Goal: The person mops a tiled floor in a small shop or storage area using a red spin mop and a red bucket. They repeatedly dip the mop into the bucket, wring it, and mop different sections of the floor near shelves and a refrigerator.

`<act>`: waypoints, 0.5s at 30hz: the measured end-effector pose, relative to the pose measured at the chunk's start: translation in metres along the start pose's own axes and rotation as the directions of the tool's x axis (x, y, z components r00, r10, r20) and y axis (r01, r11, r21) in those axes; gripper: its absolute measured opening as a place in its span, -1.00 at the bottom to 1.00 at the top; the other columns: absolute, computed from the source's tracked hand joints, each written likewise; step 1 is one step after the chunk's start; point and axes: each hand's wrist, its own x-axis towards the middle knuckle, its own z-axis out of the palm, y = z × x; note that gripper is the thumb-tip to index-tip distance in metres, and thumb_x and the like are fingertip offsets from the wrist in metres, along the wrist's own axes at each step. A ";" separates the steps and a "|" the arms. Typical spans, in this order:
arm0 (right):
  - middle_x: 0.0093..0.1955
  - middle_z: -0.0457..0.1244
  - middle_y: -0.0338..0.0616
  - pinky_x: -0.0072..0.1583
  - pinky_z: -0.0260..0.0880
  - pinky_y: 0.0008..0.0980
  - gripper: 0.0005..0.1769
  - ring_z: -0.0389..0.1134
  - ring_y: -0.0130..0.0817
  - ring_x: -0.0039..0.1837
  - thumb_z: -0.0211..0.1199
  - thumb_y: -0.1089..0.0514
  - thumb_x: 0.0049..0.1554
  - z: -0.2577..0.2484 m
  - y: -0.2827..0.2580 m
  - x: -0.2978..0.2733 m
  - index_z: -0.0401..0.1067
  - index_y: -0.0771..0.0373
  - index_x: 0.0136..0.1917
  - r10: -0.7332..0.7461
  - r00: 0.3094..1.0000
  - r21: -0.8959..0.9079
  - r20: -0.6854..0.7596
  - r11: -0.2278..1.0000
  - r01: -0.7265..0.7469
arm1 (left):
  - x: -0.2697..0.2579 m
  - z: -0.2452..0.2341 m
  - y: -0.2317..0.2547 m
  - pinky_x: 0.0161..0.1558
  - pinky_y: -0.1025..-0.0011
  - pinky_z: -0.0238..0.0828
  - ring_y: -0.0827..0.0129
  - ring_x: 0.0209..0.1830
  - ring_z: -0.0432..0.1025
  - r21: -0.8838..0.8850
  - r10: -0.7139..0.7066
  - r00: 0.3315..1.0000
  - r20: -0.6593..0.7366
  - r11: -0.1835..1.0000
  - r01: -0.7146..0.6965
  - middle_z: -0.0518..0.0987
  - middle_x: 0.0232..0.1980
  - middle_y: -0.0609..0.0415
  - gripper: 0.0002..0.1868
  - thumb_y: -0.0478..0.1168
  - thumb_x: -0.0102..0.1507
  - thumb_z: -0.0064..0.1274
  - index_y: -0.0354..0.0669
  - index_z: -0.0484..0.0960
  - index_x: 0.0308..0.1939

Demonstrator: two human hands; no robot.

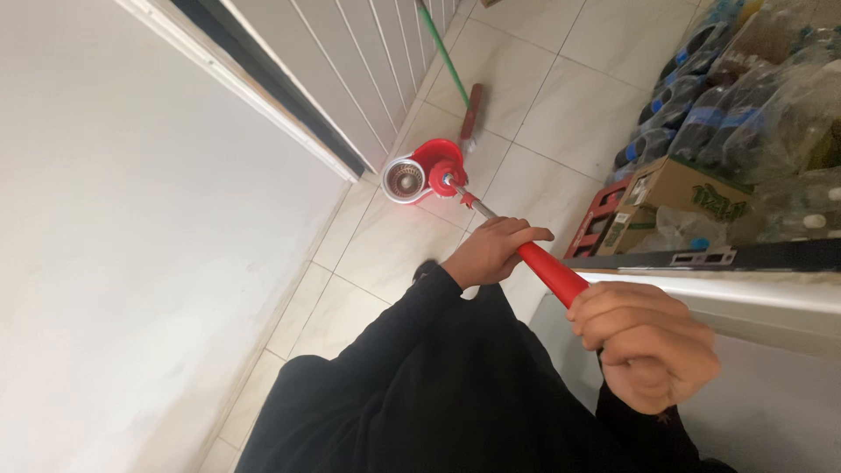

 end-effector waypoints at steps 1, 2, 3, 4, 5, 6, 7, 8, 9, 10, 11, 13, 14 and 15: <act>-0.54 0.17 -0.15 -0.34 0.52 -0.21 -0.24 0.30 -0.22 -0.50 -0.08 -0.15 0.56 0.007 -0.008 -0.002 0.18 0.17 -0.45 0.054 0.996 -0.005 -0.065 0.998 -0.055 | -0.006 -0.001 0.003 0.20 0.04 0.53 0.04 -0.03 0.58 0.018 -0.004 0.999 0.036 1.000 0.003 0.64 0.02 0.08 -0.52 -0.42 0.53 0.11 0.11 0.50 0.48; -0.55 0.16 -0.13 -0.32 0.52 -0.18 -0.21 0.28 -0.20 -0.52 -0.04 -0.21 0.54 0.014 -0.016 -0.003 0.14 0.16 -0.48 0.109 0.986 -0.005 -0.127 0.994 -0.111 | -0.014 -0.003 0.007 0.20 0.00 0.52 0.01 -0.03 0.57 0.035 -0.010 0.998 0.069 0.999 0.008 0.64 0.02 0.08 -0.55 -0.38 0.55 0.07 0.12 0.48 0.49; -0.55 0.16 -0.13 -0.32 0.52 -0.18 -0.21 0.28 -0.20 -0.52 -0.04 -0.21 0.54 0.016 -0.013 -0.010 0.14 0.16 -0.48 0.111 0.986 -0.002 -0.123 0.994 -0.112 | -0.021 -0.008 0.008 0.20 0.00 0.52 0.01 -0.03 0.57 0.035 -0.014 0.998 0.066 0.999 0.012 0.64 0.02 0.08 -0.55 -0.38 0.55 0.07 0.12 0.48 0.49; -0.55 0.16 -0.12 -0.35 0.49 -0.21 -0.22 0.28 -0.20 -0.52 -0.07 -0.17 0.56 0.017 -0.013 -0.017 0.16 0.17 -0.47 0.086 0.992 0.012 -0.093 0.996 -0.085 | -0.030 -0.010 0.011 0.23 0.00 0.53 0.04 -0.01 0.59 0.031 -0.035 0.996 0.077 0.999 0.033 0.65 0.01 0.09 -0.55 -0.38 0.55 0.10 0.12 0.49 0.48; -0.56 0.16 -0.11 -0.37 0.46 -0.23 -0.23 0.28 -0.20 -0.52 -0.09 -0.13 0.58 0.019 -0.012 -0.024 0.17 0.18 -0.46 0.060 0.996 0.027 -0.064 0.998 -0.058 | -0.039 -0.013 0.014 0.27 0.00 0.55 0.07 0.01 0.61 0.027 -0.056 0.994 0.088 0.998 0.054 0.65 0.00 0.10 -0.55 -0.38 0.54 0.12 0.12 0.50 0.48; -0.56 0.16 -0.11 -0.37 0.46 -0.23 -0.23 0.28 -0.20 -0.52 -0.09 -0.13 0.58 0.026 -0.018 -0.028 0.17 0.18 -0.46 0.063 0.996 0.029 -0.057 0.998 -0.061 | -0.049 -0.014 0.017 0.27 0.00 0.55 0.07 0.01 0.61 0.024 -0.061 0.995 0.083 0.998 0.059 0.65 0.00 0.10 -0.55 -0.38 0.54 0.12 0.12 0.50 0.48; -0.55 0.16 -0.17 -0.35 0.51 -0.25 -0.22 0.31 -0.25 -0.51 -0.09 -0.16 0.59 0.034 -0.023 -0.032 0.19 0.16 -0.45 0.088 0.994 0.016 -0.069 0.996 -0.087 | -0.059 -0.017 0.019 0.18 0.00 0.54 0.02 -0.04 0.62 -0.027 -0.027 0.997 0.069 0.999 0.029 0.67 -0.01 0.04 -0.63 -0.31 0.59 0.05 0.10 0.52 0.47; -0.54 0.16 -0.22 -0.33 0.55 -0.28 -0.21 0.33 -0.29 -0.50 -0.09 -0.18 0.61 0.045 -0.025 -0.036 0.21 0.13 -0.44 0.108 0.991 0.010 -0.083 0.994 -0.108 | -0.070 -0.023 0.018 0.09 -0.01 0.54 -0.03 -0.08 0.62 -0.068 0.003 0.999 0.054 0.998 0.000 0.69 -0.02 -0.02 -0.70 -0.24 0.64 -0.01 0.08 0.53 0.45; -0.54 0.16 -0.22 -0.33 0.55 -0.28 -0.21 0.33 -0.29 -0.50 -0.09 -0.18 0.61 0.049 -0.024 -0.047 0.21 0.13 -0.44 0.107 0.991 0.019 -0.077 0.994 -0.106 | -0.081 -0.020 0.010 0.09 -0.01 0.54 -0.03 -0.08 0.62 -0.062 -0.004 0.999 0.047 0.998 0.007 0.69 -0.02 -0.02 -0.70 -0.24 0.64 -0.01 0.08 0.53 0.45; -0.54 0.17 -0.16 -0.33 0.55 -0.25 -0.23 0.33 -0.24 -0.49 -0.10 -0.15 0.59 0.055 -0.026 -0.059 0.18 0.15 -0.45 0.140 0.988 0.010 -0.067 0.990 -0.140 | -0.098 -0.016 0.005 0.15 0.00 0.55 0.03 -0.02 0.62 -0.045 -0.040 0.995 0.087 0.998 0.044 0.66 -0.01 0.05 -0.67 -0.23 0.62 0.03 0.15 0.52 0.47; -0.54 0.18 -0.11 -0.32 0.54 -0.22 -0.24 0.33 -0.18 -0.48 -0.12 -0.11 0.57 0.061 -0.027 -0.071 0.16 0.18 -0.46 0.173 0.983 0.001 -0.056 0.985 -0.173 | -0.114 -0.012 -0.001 0.21 0.02 0.56 0.09 0.04 0.61 -0.028 -0.076 0.989 0.126 0.996 0.080 0.63 0.00 0.12 -0.63 -0.23 0.60 0.07 0.22 0.51 0.48; -0.53 0.15 -0.06 -0.29 0.51 -0.15 -0.27 0.31 -0.13 -0.48 -0.06 -0.12 0.52 0.093 -0.026 -0.087 0.14 0.18 -0.47 0.234 0.966 0.023 -0.108 0.972 -0.233 | -0.141 -0.006 -0.021 0.16 -0.01 0.56 0.06 0.03 0.62 -0.061 -0.076 0.987 0.139 0.995 0.085 0.66 0.01 0.09 -0.68 -0.24 0.57 0.10 0.18 0.53 0.39; -0.52 0.12 -0.01 -0.26 0.48 -0.07 -0.28 0.29 -0.08 -0.48 0.00 -0.13 0.48 0.113 -0.026 -0.091 0.12 0.19 -0.47 0.286 0.944 0.046 -0.162 0.958 -0.282 | -0.155 -0.008 -0.030 0.10 -0.04 0.56 0.03 0.01 0.62 -0.090 -0.069 0.986 0.151 0.993 0.083 0.68 0.02 0.05 -0.73 -0.25 0.53 0.13 0.13 0.54 0.29; -0.52 0.12 -0.01 -0.26 0.48 -0.07 -0.28 0.29 -0.08 -0.48 0.00 -0.13 0.48 0.125 -0.021 -0.108 0.12 0.19 -0.47 0.295 0.942 0.044 -0.159 0.956 -0.291 | -0.173 -0.007 -0.042 0.10 -0.04 0.56 0.03 0.01 0.62 -0.098 -0.072 0.986 0.151 0.991 0.088 0.68 0.02 0.05 -0.73 -0.25 0.53 0.13 0.13 0.54 0.29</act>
